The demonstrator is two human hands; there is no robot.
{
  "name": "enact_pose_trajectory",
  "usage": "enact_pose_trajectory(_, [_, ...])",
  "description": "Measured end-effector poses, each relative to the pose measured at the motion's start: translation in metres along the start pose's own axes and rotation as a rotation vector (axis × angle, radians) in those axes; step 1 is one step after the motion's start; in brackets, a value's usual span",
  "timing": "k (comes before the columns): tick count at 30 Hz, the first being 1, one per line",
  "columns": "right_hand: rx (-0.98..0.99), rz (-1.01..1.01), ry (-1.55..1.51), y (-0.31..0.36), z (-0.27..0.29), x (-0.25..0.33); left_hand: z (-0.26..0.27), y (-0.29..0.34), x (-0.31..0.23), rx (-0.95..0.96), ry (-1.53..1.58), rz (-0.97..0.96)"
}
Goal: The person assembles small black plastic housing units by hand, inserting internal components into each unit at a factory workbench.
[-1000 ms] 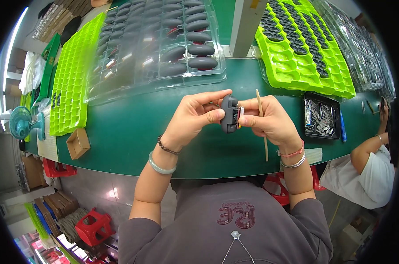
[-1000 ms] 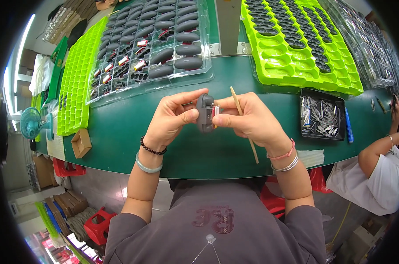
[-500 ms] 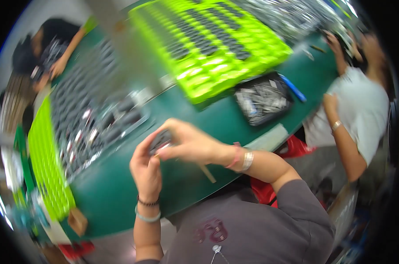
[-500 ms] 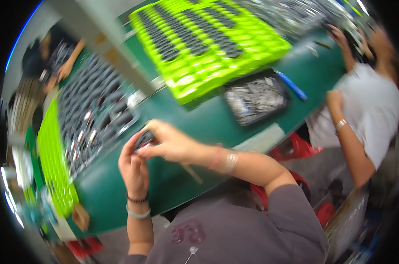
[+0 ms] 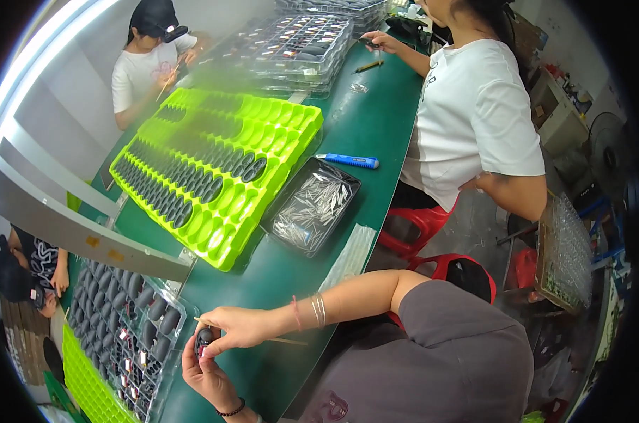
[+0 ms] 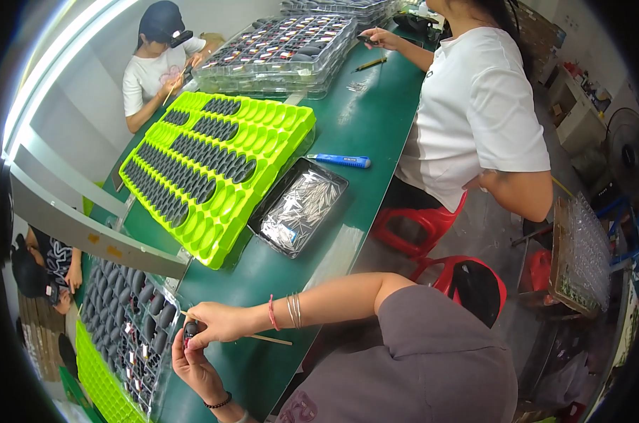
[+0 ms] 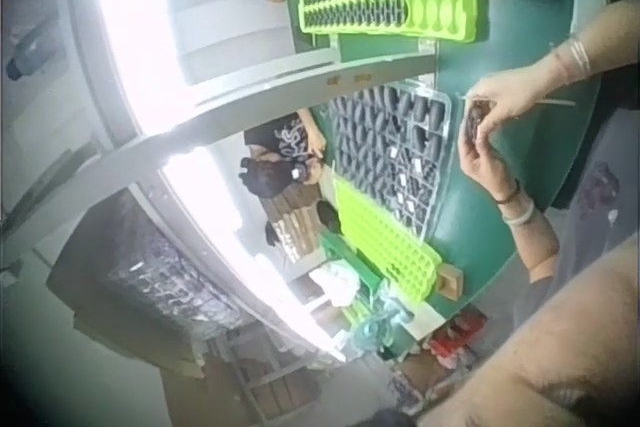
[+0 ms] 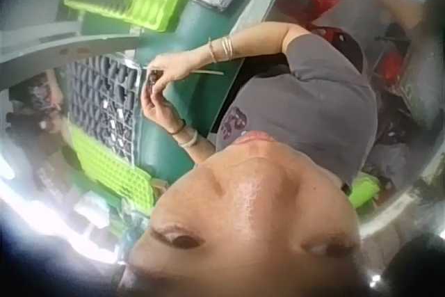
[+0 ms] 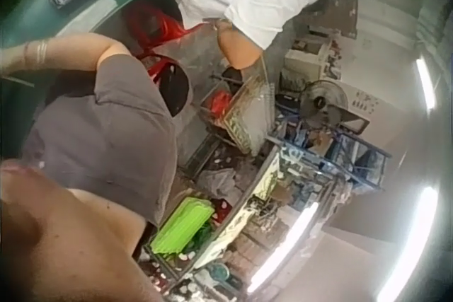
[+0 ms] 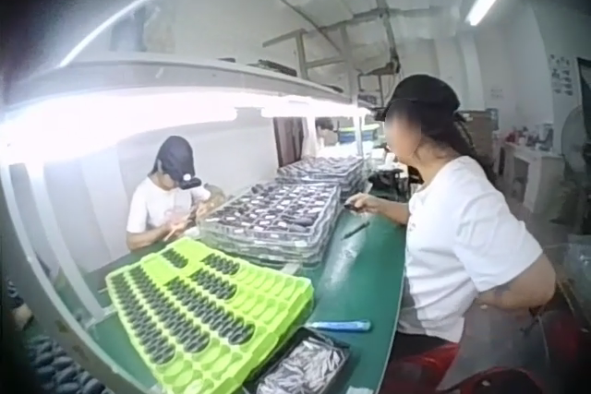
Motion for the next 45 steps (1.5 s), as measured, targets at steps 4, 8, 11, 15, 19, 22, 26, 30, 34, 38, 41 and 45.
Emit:
enact_pose_trajectory(4, [-0.061,-0.159,0.078,0.002,-0.006,-0.003,-0.002,0.006,0.003,-0.036,0.136,0.064])
enact_pose_trajectory(8, [-0.036,-0.204,-0.021,-0.004,-0.006,-0.013,0.003,0.006,0.016,-0.008,0.189,0.059])
enact_pose_trajectory(11, [-0.023,-0.06,0.006,0.001,0.0,-0.003,-0.007,0.002,0.014,0.001,0.213,0.028])
enact_pose_trajectory(15, [-0.129,-0.001,0.364,0.059,0.035,0.075,-0.003,-0.003,0.005,-0.052,0.25,0.064])
enact_pose_trajectory(19, [-0.525,0.065,0.823,0.095,0.13,0.101,-0.004,0.0,0.005,-0.038,0.224,0.072])
enact_pose_trajectory(22, [-0.726,-0.224,1.161,0.114,0.2,0.078,-0.005,0.002,0.006,-0.011,0.253,0.082])
enact_pose_trajectory(26, [-0.728,-0.347,1.325,0.117,0.204,0.047,-0.001,0.004,0.008,-0.035,0.248,0.108])
enact_pose_trajectory(30, [-0.769,-0.406,1.33,0.105,0.2,0.033,-0.002,0.005,0.01,-0.035,0.225,0.106])
enact_pose_trajectory(34, [-0.778,-0.428,1.319,0.096,0.207,0.028,-0.003,0.004,0.008,-0.029,0.213,0.112])
enact_pose_trajectory(38, [-0.749,-0.432,1.231,0.094,0.214,0.035,-0.007,0.003,0.006,-0.008,0.197,0.108])
enact_pose_trajectory(41, [-0.762,-0.358,1.204,0.096,0.215,0.041,-0.006,0.001,0.007,-0.013,0.184,0.121])
enact_pose_trajectory(45, [-0.791,-0.348,1.11,0.098,0.214,0.042,-0.004,-0.001,0.008,-0.013,0.178,0.117])
Point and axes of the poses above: each hand's wrist, its own y-axis away from the middle knuckle, its own z-axis out of the back of the hand, x = y × z, the point moved 5 cm from there along -y, towards the middle knuckle, and after that the axes turned 13 degrees about -z, right-handed, at the moved point
